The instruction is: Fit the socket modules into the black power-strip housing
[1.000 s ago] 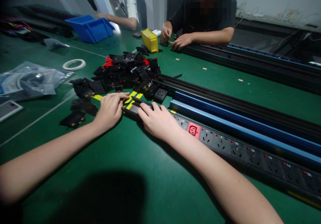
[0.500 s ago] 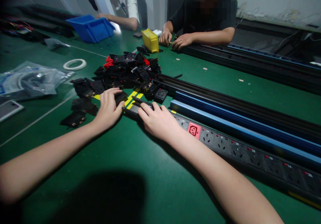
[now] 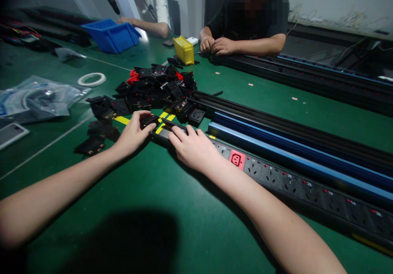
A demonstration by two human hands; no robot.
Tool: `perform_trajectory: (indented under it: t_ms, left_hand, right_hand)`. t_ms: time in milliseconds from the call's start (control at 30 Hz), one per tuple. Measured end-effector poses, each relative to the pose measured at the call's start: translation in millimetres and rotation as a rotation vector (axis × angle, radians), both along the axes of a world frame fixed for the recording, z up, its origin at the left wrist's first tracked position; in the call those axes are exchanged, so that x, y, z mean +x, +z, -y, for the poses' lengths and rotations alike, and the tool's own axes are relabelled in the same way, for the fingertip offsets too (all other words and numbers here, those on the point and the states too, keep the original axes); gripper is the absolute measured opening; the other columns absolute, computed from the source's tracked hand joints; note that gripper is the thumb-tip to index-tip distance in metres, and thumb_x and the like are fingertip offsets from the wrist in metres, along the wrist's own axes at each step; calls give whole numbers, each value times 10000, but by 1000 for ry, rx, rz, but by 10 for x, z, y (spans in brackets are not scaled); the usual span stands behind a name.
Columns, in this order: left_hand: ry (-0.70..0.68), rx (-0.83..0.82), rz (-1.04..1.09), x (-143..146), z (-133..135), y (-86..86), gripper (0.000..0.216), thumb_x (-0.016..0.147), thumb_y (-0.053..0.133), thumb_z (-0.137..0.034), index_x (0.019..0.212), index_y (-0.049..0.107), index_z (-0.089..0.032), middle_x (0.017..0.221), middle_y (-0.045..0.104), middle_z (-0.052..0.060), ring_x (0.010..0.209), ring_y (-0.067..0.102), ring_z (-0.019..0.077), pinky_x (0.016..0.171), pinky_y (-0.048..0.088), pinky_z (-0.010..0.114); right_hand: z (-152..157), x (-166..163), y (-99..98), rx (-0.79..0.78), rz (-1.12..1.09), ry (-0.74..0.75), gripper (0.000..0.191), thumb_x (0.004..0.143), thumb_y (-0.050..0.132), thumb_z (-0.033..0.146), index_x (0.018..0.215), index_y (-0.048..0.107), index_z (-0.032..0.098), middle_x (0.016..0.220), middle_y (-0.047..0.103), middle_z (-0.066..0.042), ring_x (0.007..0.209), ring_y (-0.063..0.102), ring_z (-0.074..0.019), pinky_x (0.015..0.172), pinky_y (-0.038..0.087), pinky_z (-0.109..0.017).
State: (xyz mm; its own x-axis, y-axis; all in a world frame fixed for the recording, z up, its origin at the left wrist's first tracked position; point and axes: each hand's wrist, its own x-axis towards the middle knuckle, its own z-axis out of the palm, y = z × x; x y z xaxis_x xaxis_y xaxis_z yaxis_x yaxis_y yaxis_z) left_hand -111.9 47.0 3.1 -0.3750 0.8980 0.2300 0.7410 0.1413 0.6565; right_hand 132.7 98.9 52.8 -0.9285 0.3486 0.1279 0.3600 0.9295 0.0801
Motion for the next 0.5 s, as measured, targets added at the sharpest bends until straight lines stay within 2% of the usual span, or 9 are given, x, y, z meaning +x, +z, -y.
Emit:
perform_trajectory:
  t_ms: [233,400,500]
  left_hand:
    - [-8,-60,-57,-16,-25,15,455,884,561,-405,1294,581,-211,1206,672,109,1150,601,296,993,491,478]
    - [-25,35,114,-23,-30,5,475,824,662,-406,1251,571,-219,1208,673,77,1086,638,258,984,500,435]
    - [-31,142,170,-48,-47,-22,510,779,714,-393,1226,540,-220,1226,637,81,1124,618,252,984,499,417]
  right_hand:
    - [-3,-4,2,11,5,1,407,995,452,241,1390,487,147,1515,497,-138,1232,533,-338,836,537,-432]
    - [-3,-3,0,5,13,1,403,1000,450,243,1391,487,155,1517,497,-135,1233,533,-331,845,534,-418]
    - [0,-2,-1,1,12,-3,403,999,449,240,1391,489,157,1519,495,-134,1231,532,-330,853,532,-423]
